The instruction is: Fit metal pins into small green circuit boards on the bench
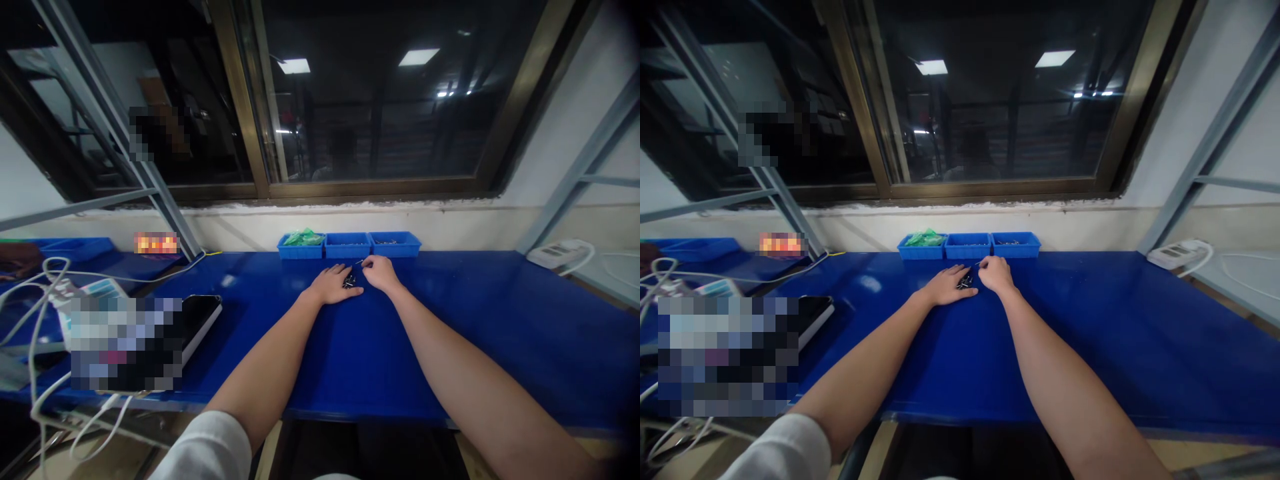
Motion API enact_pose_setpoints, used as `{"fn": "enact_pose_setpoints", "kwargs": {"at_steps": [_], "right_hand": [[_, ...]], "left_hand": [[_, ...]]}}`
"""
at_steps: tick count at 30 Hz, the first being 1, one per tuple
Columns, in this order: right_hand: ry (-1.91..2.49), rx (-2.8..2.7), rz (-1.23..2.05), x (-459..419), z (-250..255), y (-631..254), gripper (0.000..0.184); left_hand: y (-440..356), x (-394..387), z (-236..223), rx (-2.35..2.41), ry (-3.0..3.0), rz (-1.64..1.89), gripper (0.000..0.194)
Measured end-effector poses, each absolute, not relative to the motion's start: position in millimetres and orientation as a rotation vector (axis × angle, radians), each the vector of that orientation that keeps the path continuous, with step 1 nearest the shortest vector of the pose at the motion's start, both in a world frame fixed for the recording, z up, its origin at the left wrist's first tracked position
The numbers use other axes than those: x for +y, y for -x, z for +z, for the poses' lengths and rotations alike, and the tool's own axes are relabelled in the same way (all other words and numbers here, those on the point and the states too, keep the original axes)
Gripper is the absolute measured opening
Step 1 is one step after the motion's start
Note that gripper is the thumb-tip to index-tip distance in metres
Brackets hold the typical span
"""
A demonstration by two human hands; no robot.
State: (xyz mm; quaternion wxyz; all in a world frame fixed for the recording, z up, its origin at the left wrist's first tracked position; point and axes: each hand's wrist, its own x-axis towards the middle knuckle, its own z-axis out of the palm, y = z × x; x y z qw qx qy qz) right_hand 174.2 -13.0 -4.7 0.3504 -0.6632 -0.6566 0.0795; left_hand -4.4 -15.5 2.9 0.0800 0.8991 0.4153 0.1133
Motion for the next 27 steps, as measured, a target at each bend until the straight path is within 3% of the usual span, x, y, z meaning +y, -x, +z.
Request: {"fn": "enact_pose_setpoints", "kwargs": {"at_steps": [5,11,27], "right_hand": [[1.821,-1.542,0.209,-11,-7,-190,0.033],[1.733,-1.927,0.134,-9,-10,-180,0.053],[1.821,-2.171,-0.019,-3,-4,-165,0.041]], "left_hand": [[5,-15,2,1.242,-2.683,0.383,0.084],[4,-13,0,1.227,-2.693,0.458,0.078],[3,-10,-4,1.241,-2.735,0.476,0.075]]}}
